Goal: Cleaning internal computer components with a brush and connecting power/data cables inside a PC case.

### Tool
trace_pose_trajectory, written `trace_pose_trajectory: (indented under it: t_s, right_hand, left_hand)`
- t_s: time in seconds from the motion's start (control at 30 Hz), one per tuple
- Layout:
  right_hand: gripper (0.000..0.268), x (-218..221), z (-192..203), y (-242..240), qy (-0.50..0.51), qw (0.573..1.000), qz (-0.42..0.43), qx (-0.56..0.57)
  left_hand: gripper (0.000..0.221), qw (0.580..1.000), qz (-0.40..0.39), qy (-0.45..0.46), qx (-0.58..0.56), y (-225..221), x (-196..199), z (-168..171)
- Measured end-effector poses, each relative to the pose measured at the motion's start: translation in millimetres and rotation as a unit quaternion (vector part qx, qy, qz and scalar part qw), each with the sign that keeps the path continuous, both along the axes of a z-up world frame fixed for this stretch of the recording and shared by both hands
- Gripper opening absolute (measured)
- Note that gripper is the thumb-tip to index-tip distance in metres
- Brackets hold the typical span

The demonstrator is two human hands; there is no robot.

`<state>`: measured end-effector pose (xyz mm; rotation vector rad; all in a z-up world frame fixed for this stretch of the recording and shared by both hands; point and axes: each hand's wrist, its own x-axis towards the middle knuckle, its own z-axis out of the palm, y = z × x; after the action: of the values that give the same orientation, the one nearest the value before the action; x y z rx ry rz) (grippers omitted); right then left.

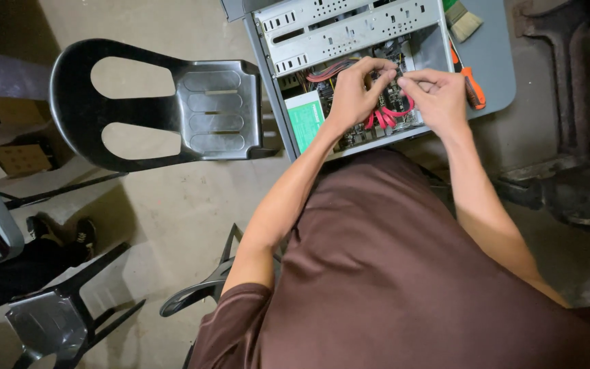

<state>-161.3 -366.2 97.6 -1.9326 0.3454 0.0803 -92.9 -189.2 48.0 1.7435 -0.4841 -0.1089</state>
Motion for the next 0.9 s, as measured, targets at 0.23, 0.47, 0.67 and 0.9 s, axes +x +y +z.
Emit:
trace_pose_trajectory:
  t_s: [0.23,0.47,0.67,0.9]
  right_hand:
    - [0.009,23,-95,-31,-0.002,0.970,-0.104,-0.220]
    - [0.011,58,-131,-23,0.016,0.960,-0.081,-0.267]
    - [0.017,50,-112,-23,-0.055,0.968,-0.043,-0.241]
    - [0.016,51,-119,-21,-0.109,0.961,-0.027,-0.252]
  left_hand:
    - [0.047,0.963,-0.024,0.034,0.266,-28,19,-73]
    - [0.084,0.933,-0.065,0.093,0.341,-40,19,-114]
    - [0.080,0.944,-0.116,0.115,0.286,-41,32,-113]
    - [0.061,0.963,-0.085,0.114,0.229,-56,36,-130]
